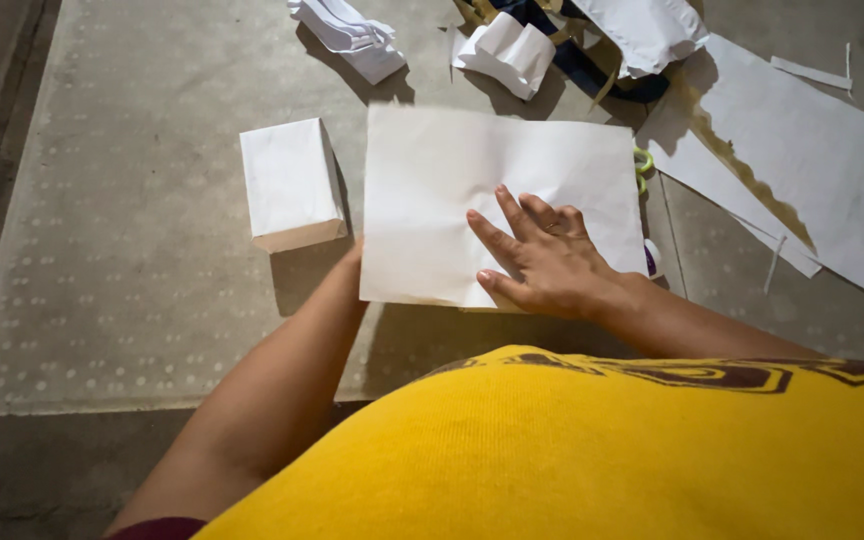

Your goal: The person wraps a small rectangular box with white paper, applying glue to secure the paper and folding the edges. They handle multiple boxes, applying glue and smoothing the paper to cover each box.

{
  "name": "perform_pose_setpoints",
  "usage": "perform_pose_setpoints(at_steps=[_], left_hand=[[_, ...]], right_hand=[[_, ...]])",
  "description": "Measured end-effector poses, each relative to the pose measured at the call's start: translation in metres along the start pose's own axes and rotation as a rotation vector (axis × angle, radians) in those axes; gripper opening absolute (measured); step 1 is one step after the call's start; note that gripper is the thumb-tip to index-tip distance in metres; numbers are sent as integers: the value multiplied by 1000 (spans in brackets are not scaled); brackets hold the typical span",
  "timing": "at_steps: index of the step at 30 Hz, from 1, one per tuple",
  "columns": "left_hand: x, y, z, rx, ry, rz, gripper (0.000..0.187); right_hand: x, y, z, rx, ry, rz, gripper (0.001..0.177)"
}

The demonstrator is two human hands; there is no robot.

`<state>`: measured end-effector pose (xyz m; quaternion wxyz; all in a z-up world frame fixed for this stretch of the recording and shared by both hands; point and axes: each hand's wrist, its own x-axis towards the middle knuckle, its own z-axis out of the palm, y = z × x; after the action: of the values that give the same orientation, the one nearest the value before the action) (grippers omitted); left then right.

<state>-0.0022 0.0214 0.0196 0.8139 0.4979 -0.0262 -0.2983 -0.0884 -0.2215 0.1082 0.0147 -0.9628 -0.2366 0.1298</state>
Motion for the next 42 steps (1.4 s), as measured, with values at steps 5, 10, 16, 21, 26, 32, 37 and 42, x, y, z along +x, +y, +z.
perform_pose_setpoints(at_steps=[5,10,16,21,26,32,37,42], left_hand=[[-32,40,-4,-76,106,-79,73],[-47,74,8,-213,156,-191,96],[-40,84,32,781,571,-42,71],[-36,68,52,1403,818,529,64],[-42,25,102,1634,239,770,60],[-40,3,131,1687,135,442,87],[-13,8,128,1766,115,341,92],[13,5,117,1851,111,396,93]], right_hand=[[0,-2,-3,3,-33,9,78],[0,-2,-6,40,-104,57,80],[1,-3,-8,44,-118,51,81],[0,-3,-7,54,-113,56,82],[1,-1,-8,69,-136,73,82],[0,-6,-14,-4,-146,80,90],[-3,-8,-21,90,-249,131,82],[0,-6,-17,53,-209,94,86]])
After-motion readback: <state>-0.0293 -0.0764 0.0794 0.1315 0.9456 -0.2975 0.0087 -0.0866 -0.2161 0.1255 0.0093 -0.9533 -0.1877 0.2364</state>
